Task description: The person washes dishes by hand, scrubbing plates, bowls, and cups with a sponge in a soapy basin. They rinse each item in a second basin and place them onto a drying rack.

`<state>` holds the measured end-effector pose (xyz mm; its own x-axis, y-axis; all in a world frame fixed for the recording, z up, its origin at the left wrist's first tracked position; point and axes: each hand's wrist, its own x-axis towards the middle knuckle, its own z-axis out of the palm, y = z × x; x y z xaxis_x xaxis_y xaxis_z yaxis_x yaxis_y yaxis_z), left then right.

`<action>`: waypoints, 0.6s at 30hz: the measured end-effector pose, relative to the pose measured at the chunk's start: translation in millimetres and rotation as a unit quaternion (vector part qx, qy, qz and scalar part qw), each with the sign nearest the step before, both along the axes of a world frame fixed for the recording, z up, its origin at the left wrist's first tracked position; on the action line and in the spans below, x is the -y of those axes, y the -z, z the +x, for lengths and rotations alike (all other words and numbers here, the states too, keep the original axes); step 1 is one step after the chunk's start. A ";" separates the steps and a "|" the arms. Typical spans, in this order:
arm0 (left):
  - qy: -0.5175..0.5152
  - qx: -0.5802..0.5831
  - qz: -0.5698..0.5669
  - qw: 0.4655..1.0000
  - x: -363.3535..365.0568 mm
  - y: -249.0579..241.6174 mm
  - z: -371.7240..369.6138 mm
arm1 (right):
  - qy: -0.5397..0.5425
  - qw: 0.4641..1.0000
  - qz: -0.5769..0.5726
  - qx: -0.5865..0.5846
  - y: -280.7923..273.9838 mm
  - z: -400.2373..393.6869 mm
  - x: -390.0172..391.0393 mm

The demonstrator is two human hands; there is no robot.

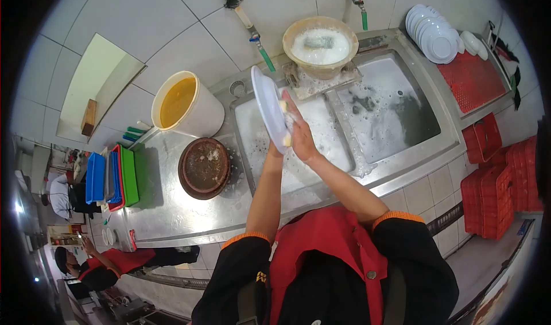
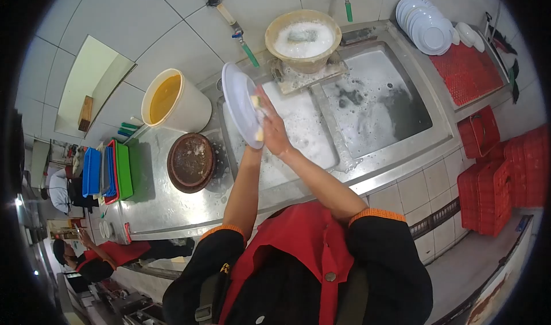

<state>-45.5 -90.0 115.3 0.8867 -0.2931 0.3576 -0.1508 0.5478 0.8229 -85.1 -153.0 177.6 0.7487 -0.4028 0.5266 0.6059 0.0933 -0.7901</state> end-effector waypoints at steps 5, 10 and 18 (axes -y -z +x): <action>-0.043 0.094 0.148 0.984 7.3 -7.9 -13.4 | -0.086 0.993 -0.069 0.035 -75.3 43.8 49.5; -0.242 -0.169 0.166 0.941 27.1 -39.2 13.6 | -0.173 0.899 0.277 -0.293 26.5 36.3 41.2; -0.407 -0.085 0.430 0.802 5.5 30.1 3.1 | 0.025 0.921 -0.181 -0.344 41.4 -46.4 84.1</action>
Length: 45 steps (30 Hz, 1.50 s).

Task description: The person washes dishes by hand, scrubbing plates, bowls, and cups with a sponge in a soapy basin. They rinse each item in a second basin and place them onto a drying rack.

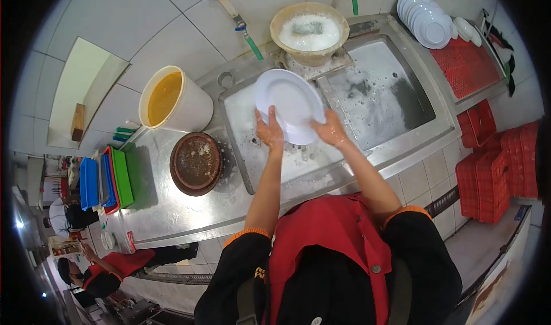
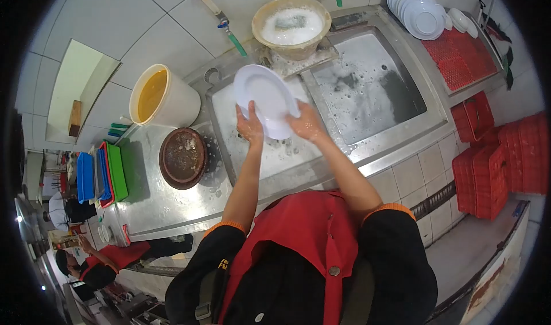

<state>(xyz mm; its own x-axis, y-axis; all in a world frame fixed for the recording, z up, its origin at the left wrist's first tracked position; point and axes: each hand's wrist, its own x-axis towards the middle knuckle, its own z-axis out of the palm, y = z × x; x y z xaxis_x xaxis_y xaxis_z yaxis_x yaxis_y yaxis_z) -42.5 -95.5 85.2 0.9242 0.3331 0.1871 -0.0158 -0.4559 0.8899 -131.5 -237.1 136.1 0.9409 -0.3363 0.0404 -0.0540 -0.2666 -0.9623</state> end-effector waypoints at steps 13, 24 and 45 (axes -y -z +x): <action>0.155 -0.473 0.238 0.834 -133.6 214.2 -14.3 | 0.244 0.846 -0.380 -0.283 42.1 -42.4 212.0; 0.123 -0.507 0.242 0.818 -132.8 261.8 13.4 | -0.112 0.949 -0.296 0.002 -51.4 244.8 109.8; 0.240 -0.469 0.186 0.830 -115.6 225.7 -29.2 | -0.092 0.852 -0.504 -0.105 -45.7 273.8 120.2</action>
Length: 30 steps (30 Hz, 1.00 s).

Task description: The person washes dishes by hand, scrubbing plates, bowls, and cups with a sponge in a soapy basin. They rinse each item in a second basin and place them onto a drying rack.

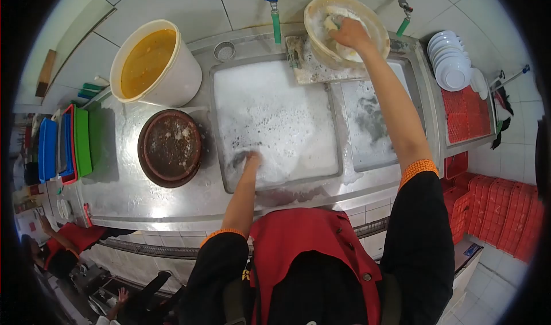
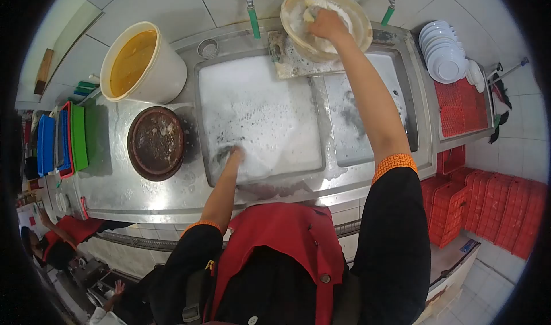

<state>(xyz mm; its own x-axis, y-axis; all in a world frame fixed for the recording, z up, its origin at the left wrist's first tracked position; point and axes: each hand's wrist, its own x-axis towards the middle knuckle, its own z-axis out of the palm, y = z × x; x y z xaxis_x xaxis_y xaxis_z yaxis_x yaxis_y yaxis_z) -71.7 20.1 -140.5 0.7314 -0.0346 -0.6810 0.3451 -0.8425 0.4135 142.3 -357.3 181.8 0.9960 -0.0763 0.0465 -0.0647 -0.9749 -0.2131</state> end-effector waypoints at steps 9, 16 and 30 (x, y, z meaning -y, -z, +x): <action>0.054 0.240 0.169 0.954 51.5 -172.5 5.2 | 0.078 0.926 0.317 0.189 -29.8 -76.8 -33.8; -0.050 0.440 0.068 0.894 9.4 -231.2 32.2 | 0.095 0.691 0.711 -0.092 75.5 -182.2 -148.1; -0.197 0.259 -0.241 0.914 60.9 -222.4 33.6 | -0.069 0.889 0.407 0.198 130.4 -162.5 -199.1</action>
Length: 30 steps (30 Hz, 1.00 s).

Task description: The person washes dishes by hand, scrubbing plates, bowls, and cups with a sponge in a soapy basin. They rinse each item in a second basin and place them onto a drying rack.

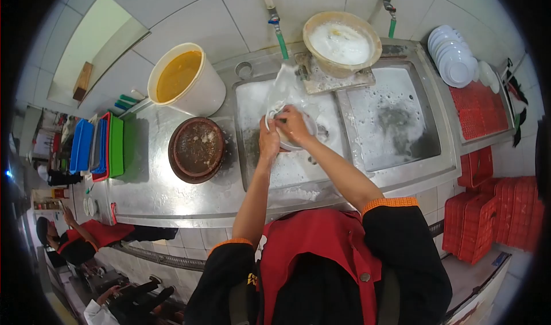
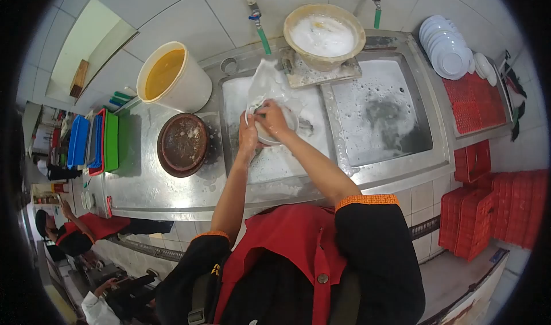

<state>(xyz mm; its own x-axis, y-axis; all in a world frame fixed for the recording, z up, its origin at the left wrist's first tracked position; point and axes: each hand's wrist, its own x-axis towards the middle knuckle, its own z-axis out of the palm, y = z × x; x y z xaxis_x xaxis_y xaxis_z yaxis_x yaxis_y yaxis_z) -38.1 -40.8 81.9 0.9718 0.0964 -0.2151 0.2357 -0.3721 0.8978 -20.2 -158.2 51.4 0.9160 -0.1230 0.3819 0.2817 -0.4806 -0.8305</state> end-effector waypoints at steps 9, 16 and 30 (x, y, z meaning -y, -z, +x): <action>0.000 -0.227 -0.309 0.924 -21.3 -25.1 8.2 | -0.151 0.984 0.096 0.019 -80.5 -8.7 74.5; 0.064 -0.203 -0.505 0.836 24.7 38.8 1.3 | -0.018 0.789 0.536 -0.300 -17.4 -32.8 37.5; 0.197 0.120 0.129 0.964 19.9 123.4 -23.8 | 0.258 0.961 -0.079 -0.055 -75.7 -115.5 185.5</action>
<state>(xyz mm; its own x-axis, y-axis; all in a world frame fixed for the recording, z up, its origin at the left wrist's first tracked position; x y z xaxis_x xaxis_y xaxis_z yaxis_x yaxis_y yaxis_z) -61.9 -60.8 -41.5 0.9630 -0.2694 0.0026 -0.1726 -0.6093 0.7739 -135.7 -343.8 127.1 0.7850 -0.5198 0.3370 -0.1131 -0.6551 -0.7470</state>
